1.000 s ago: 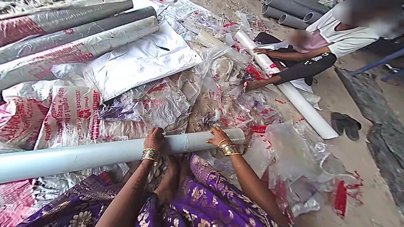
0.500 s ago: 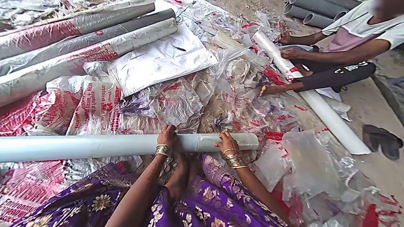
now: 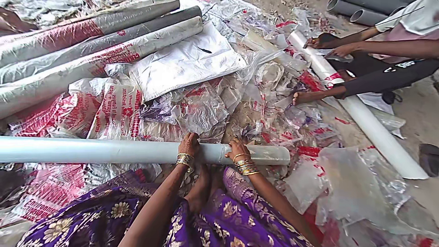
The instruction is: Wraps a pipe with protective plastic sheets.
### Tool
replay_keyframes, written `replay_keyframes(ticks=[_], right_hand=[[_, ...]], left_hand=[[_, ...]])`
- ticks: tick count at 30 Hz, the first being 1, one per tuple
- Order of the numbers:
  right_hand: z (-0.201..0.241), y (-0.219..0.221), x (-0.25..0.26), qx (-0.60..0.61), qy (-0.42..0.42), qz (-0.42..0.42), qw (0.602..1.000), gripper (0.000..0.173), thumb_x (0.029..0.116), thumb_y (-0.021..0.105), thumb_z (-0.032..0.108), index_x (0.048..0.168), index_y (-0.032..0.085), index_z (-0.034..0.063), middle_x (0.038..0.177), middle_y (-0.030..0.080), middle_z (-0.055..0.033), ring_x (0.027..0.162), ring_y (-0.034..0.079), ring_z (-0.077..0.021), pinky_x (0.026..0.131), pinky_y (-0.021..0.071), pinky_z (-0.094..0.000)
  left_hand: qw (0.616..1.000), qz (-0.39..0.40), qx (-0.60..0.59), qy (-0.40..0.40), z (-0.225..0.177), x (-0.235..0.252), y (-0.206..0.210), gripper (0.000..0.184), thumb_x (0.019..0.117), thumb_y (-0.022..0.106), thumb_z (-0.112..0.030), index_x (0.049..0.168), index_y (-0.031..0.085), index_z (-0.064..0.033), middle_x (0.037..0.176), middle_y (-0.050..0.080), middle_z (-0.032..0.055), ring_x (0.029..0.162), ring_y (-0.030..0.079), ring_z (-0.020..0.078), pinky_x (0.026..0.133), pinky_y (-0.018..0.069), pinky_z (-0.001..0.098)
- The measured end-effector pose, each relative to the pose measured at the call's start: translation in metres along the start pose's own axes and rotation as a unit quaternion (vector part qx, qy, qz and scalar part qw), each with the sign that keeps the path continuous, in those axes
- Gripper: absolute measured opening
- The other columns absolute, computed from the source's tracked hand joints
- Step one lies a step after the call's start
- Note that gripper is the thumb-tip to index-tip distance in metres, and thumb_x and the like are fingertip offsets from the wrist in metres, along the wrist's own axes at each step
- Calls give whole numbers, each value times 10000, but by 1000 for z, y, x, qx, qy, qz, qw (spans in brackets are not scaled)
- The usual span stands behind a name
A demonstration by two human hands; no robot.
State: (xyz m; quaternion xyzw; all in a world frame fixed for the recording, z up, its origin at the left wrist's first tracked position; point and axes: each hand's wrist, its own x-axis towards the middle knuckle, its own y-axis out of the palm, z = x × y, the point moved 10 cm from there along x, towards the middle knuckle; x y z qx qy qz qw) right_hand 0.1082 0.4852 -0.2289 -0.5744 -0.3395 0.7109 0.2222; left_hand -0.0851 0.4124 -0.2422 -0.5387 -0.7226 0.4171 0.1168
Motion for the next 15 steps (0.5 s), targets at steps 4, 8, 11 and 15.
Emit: replay_keyframes(ticks=[4,8,11,15], right_hand=[[-7,1,-10,32,19,-46,998,474,930,741,159,1363,604,25,1485,530,-197,1247,613,-387,983,519,-553],[-12,9,-40,16,-5,-71,997,298,944,632,16,1238,668,-17,1341,605,-223,1143,659,-395,920,542,-554],[-37,20,-66,67,-86,-206,972,132,853,628,-78,955,703,-116,1064,666,-303,914,698,-460,749,548,-591],[-59,38,-89,84,-132,-299,941,125,921,605,-7,884,691,-91,932,674,-274,774,702,-439,610,547,-577]], left_hand=[[1000,-2,12,-13,1,-2,1,307,972,520,-73,1237,668,-27,1288,652,194,1200,642,363,960,524,548],[997,42,29,-52,6,11,3,345,971,522,-72,1296,636,-57,1363,621,176,1237,628,355,990,513,552],[995,64,27,-65,5,21,4,367,976,521,-62,1330,618,-64,1377,608,187,1253,614,370,1008,499,567],[995,65,37,-68,6,20,7,353,980,512,-67,1312,631,-61,1371,611,188,1245,617,382,994,504,584]])
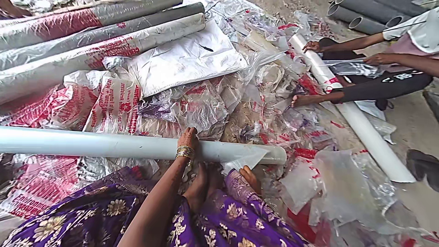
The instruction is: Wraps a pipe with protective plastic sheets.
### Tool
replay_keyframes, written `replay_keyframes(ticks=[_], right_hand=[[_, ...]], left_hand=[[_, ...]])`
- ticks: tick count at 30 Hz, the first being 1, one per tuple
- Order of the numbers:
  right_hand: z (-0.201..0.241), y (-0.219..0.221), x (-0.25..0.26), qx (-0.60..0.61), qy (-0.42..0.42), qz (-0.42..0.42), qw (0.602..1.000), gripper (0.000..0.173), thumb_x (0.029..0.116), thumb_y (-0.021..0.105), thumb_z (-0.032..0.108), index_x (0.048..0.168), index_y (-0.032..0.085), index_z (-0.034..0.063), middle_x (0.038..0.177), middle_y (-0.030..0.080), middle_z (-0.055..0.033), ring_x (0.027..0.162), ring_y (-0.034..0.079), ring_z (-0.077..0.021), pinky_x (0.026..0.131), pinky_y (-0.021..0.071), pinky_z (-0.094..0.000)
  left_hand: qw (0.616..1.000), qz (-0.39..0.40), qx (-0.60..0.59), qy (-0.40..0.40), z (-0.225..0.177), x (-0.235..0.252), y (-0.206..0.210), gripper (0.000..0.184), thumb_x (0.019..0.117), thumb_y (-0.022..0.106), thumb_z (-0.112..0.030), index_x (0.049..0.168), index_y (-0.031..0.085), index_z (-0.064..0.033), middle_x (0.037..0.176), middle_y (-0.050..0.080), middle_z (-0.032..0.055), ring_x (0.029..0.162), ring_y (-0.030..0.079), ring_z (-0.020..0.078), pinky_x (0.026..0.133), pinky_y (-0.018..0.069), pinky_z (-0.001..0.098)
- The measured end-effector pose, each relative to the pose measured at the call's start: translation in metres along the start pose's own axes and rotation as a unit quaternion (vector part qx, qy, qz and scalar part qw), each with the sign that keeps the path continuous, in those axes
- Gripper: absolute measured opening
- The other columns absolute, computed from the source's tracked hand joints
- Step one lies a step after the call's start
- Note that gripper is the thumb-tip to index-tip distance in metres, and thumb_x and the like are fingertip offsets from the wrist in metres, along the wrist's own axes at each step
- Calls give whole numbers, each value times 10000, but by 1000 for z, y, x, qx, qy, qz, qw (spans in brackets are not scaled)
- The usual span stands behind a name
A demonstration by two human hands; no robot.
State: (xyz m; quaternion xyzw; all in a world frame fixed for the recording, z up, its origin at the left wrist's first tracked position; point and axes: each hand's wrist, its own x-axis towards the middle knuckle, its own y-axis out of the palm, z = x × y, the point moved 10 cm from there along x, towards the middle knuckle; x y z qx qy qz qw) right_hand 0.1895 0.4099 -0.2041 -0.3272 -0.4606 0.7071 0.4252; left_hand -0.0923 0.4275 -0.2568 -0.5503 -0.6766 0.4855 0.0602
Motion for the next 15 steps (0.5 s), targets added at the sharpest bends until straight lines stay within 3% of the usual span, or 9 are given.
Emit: replay_keyframes(ticks=[4,7,10,13,15], right_hand=[[-1,0,1,-21,2,10,1000,118,911,618,-10,852,687,-85,934,683,-266,766,712,-430,591,554,-567],[-11,-5,7,21,35,52,998,111,910,627,-33,907,726,-84,989,697,-271,859,712,-435,714,564,-577],[-15,-22,8,135,21,9,991,178,846,705,-17,999,763,-86,975,724,-268,896,713,-414,833,561,-552],[-21,-29,12,203,52,-4,978,259,886,741,81,1072,734,-99,1018,734,-243,946,705,-329,890,544,-456],[-27,-28,14,189,95,-16,977,258,943,723,140,1022,729,-106,965,724,-235,888,686,-302,856,531,-445]], left_hand=[[1000,5,10,-1,-1,5,-3,362,977,517,-59,1323,622,-65,1390,599,183,1263,609,368,1002,504,569],[1000,7,4,6,-5,9,-4,367,975,516,-47,1328,617,-55,1394,598,188,1275,601,372,1011,498,571],[1000,-1,-19,20,-4,9,-3,390,976,530,-52,1360,598,-51,1371,616,203,1276,601,386,1030,483,582],[993,-17,-84,75,-3,11,-8,459,934,602,-42,1390,560,-5,1233,670,231,1205,631,391,1048,468,564],[974,-50,-159,151,-4,10,-15,528,889,679,-38,1388,536,58,1094,695,242,1073,667,390,1005,493,539]])
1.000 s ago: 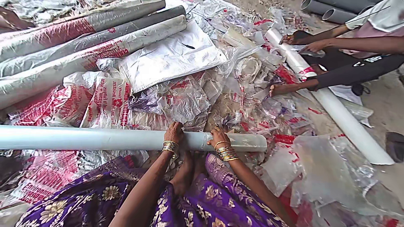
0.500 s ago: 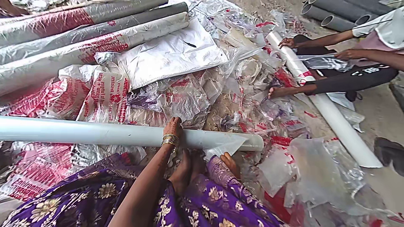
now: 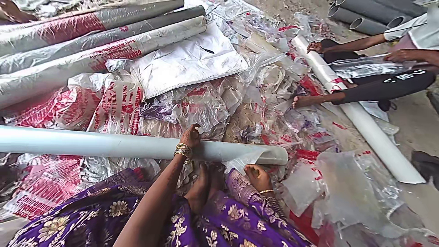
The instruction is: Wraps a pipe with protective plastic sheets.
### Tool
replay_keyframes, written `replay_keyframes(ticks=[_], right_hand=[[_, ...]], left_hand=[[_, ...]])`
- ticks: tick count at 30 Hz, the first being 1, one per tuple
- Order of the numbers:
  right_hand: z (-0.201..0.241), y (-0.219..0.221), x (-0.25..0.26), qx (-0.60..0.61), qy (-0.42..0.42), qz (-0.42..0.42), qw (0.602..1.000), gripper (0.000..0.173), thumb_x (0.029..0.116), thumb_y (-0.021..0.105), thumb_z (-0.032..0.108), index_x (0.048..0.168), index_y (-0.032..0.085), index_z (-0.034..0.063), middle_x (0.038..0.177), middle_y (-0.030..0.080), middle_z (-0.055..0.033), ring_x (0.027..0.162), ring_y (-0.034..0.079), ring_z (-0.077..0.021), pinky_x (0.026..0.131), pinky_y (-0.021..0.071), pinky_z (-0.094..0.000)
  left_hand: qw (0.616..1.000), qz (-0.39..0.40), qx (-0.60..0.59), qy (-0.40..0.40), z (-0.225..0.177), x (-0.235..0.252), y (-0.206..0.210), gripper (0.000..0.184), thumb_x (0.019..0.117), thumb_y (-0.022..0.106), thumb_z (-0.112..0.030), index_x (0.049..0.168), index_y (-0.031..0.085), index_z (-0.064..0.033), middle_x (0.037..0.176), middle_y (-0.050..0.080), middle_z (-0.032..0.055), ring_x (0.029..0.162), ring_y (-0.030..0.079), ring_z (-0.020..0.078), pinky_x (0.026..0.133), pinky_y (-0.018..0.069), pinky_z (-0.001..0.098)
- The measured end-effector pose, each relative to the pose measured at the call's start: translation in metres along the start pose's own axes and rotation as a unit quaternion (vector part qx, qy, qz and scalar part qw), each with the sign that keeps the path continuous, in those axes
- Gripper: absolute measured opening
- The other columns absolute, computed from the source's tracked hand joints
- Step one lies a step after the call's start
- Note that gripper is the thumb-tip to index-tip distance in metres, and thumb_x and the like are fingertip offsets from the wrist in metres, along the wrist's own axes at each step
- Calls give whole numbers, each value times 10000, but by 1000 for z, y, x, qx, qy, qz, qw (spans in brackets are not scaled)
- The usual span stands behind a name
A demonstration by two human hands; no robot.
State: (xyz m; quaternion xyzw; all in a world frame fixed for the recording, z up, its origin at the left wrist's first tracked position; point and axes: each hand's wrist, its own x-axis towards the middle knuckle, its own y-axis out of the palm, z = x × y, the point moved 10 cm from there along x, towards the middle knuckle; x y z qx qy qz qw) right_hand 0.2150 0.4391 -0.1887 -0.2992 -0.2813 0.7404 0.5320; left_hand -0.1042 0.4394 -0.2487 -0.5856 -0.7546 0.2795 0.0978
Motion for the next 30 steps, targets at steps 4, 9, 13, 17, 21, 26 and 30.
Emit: replay_keyframes(ticks=[4,9,13,17,21,26,30], right_hand=[[-25,9,-5,-63,74,-91,991,455,868,771,359,798,623,-66,688,602,-160,658,577,-257,675,455,-454],[-55,38,-19,14,279,-41,959,398,892,794,255,994,542,-36,864,568,-157,804,547,-251,791,453,-437],[-71,54,-26,168,324,-74,928,542,943,764,188,1275,523,-165,1164,633,-333,1063,628,-362,978,480,-507],[-6,52,-18,232,263,45,935,351,1051,565,92,1296,552,-160,1238,654,-245,1101,620,-117,1008,449,-244],[-3,61,-3,153,235,125,952,435,1044,598,144,1330,532,-177,1328,608,-316,1253,593,-277,1112,397,-368],[-13,70,10,144,192,156,958,477,1030,617,176,1358,511,-153,1325,614,-290,1270,588,-271,1125,408,-392],[-11,63,10,263,206,92,938,359,1022,591,73,1310,522,-130,1204,646,-197,1086,622,-105,997,478,-269]], left_hand=[[992,-36,-107,57,7,-4,-13,700,817,735,-45,1438,444,94,984,695,185,915,665,283,897,533,441],[991,-46,-91,87,1,-12,-13,624,828,726,-57,1390,505,103,953,702,187,897,671,298,901,531,461],[991,-52,-84,91,1,-12,-11,579,837,711,-55,1362,527,104,965,698,195,917,667,315,923,520,476],[990,-65,-53,113,-1,-13,-10,537,838,706,-42,1326,559,127,979,703,231,969,675,378,969,510,518],[990,-98,-27,102,-17,-28,-8,459,855,676,23,1284,587,161,1025,704,285,1033,677,439,999,500,541],[983,-138,-24,120,-40,-57,16,378,850,668,43,1215,634,137,1048,707,267,1019,693,420,932,547,523],[985,-145,-9,95,-43,-52,37,316,870,638,49,1176,668,121,1105,699,299,1099,670,464,993,518,542]])
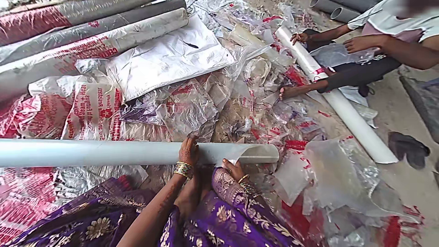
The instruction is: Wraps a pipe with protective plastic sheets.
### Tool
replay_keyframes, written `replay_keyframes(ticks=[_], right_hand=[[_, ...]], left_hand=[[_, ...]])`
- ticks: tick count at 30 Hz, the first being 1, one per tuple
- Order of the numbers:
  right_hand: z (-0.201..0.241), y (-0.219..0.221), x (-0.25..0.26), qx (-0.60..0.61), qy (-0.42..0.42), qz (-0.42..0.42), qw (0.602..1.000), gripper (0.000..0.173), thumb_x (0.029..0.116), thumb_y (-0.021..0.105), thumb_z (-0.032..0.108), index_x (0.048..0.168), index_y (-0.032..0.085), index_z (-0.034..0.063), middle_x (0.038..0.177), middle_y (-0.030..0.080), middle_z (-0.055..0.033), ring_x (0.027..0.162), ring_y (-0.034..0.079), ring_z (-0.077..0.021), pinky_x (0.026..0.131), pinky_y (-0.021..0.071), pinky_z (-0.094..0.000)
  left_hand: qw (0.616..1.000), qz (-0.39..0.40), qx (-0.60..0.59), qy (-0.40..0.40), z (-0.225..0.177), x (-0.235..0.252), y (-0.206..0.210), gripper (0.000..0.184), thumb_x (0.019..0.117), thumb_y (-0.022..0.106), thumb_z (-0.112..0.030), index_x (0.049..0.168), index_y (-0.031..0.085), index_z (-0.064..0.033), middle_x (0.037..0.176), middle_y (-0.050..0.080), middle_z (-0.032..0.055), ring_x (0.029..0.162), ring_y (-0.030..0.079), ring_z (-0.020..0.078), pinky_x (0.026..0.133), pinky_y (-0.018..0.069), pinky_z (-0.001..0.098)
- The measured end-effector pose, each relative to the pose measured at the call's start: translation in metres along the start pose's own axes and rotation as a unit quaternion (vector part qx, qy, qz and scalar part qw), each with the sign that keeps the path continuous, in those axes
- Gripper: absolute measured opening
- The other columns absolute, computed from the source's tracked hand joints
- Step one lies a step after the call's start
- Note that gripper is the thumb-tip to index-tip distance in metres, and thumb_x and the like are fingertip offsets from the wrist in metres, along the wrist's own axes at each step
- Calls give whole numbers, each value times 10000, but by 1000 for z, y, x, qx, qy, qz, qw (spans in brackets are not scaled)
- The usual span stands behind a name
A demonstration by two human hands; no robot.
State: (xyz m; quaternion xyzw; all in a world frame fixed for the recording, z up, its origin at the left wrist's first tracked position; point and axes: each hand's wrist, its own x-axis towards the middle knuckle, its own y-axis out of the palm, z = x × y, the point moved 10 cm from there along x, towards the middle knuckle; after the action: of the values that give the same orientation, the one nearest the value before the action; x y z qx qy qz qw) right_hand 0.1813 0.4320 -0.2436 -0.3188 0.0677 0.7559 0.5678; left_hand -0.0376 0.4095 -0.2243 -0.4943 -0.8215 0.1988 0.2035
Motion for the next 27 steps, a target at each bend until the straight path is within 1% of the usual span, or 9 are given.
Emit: replay_keyframes(ticks=[3,5,9,10,13,15,18,21,27], right_hand=[[-7,-4,-7,29,18,-24,999,355,1026,590,67,1312,509,-126,1172,644,-175,1033,627,-77,943,498,-236],[-10,-10,-15,33,13,-37,999,398,1022,589,51,1350,473,-143,1206,632,-193,1054,618,-65,960,485,-211],[-7,-29,-25,-19,-25,-71,997,301,1010,597,34,1211,570,-189,1120,687,-213,1007,628,-69,954,464,-202],[-8,-35,-25,-33,-27,-82,996,284,1011,591,35,1186,583,-188,1114,689,-221,1014,630,-91,960,463,-215],[-16,-51,-24,-107,16,-74,991,320,1042,553,38,1252,581,-203,1287,640,-311,1220,599,-238,1088,393,-307],[-28,-61,-16,-114,-2,-94,989,301,1009,587,17,1210,616,-206,1239,658,-322,1180,622,-259,1072,415,-308],[-16,-61,-31,-105,55,-70,991,314,1034,548,15,1280,588,-175,1315,638,-275,1227,591,-189,1093,383,-276],[-30,-69,-31,-42,-10,-95,995,237,1001,591,2,1157,639,-170,1134,702,-237,1053,651,-120,986,473,-236],[-11,-70,-56,-117,76,-68,988,265,1044,582,91,1105,661,-154,1111,700,-245,1027,648,-190,970,463,-312]], left_hand=[[997,-7,82,-2,-2,4,7,258,933,563,9,1134,708,82,1103,696,304,1077,678,474,957,543,539],[991,37,115,-52,1,12,12,294,971,528,-5,1208,689,61,1206,664,311,1163,640,481,1001,517,541],[960,154,151,-178,14,29,23,390,1014,489,-58,1390,591,-33,1390,578,255,1324,549,416,1082,466,512],[951,177,153,-202,17,32,26,420,1010,496,-61,1425,564,-55,1425,558,240,1348,532,405,1088,464,511],[933,210,147,-252,26,38,33,474,1001,510,-41,1473,516,-82,1490,509,220,1390,497,397,1097,459,533],[932,212,150,-253,27,41,33,471,1000,501,-31,1469,518,-77,1502,497,219,1392,494,399,1096,460,533],[930,213,153,-259,28,43,33,468,996,506,-22,1459,524,-81,1504,497,211,1386,499,399,1090,467,525],[931,205,154,-259,27,42,34,463,988,521,-18,1447,530,-74,1499,500,213,1381,504,403,1082,471,534],[939,190,177,-226,15,35,32,437,1026,469,-35,1461,517,-57,1489,507,240,1371,510,427,1076,470,546]])
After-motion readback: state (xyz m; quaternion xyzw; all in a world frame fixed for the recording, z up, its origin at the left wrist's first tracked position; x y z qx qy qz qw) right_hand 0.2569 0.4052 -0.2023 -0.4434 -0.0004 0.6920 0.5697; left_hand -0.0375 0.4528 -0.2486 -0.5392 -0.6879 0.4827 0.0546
